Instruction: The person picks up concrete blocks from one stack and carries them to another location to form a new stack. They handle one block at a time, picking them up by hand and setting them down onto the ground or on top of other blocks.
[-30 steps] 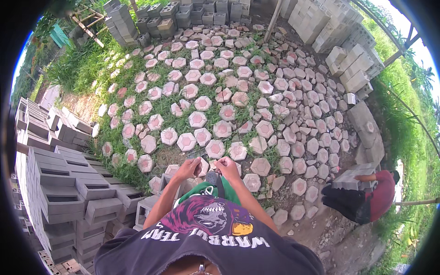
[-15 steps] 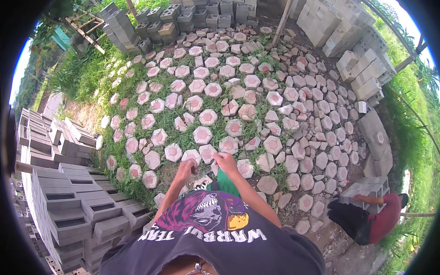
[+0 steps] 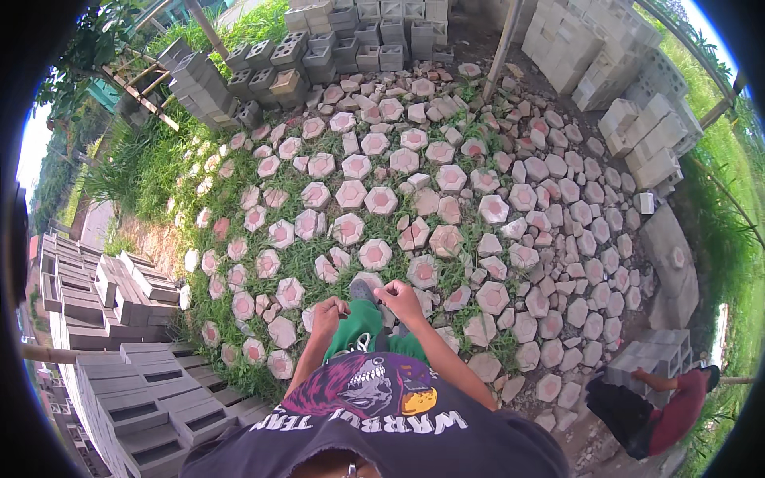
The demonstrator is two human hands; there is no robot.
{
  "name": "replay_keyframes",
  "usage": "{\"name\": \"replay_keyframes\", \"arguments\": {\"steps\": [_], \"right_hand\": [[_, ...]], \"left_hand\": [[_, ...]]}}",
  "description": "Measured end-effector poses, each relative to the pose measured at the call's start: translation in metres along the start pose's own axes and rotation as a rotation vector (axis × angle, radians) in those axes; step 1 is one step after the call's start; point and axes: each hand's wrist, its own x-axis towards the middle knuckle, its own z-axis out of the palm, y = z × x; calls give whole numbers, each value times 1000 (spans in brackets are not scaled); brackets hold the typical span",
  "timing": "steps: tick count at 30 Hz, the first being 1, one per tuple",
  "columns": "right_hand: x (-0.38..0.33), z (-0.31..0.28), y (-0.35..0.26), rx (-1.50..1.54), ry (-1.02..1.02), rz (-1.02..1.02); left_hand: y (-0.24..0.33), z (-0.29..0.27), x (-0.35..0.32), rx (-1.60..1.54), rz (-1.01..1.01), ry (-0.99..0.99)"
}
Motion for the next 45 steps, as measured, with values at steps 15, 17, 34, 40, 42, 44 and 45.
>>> {"name": "replay_keyframes", "arguments": {"steps": [15,17,34,40,42,44,45], "right_hand": [[270,57,-115,-191,147,-47],[294,64,-117,-181,190,-81],[613,-9,-216,-19,370,-61],[707,-42,-294,17,383,-67],[735,-55,-298,45,414,-46],[742,-55,-311,59,415,30],[747,-54,-324,132,453,2]], "left_hand": [[138,-95,314,-36,97,-162],[152,-97,340,-58,30,-152],[233,-65,627,112,-16,-152],[304,-65,723,214,-48,20],[326,-56,739,181,-39,15],[337,-53,757,159,-25,20],[338,-49,770,156,-22,19]]}}
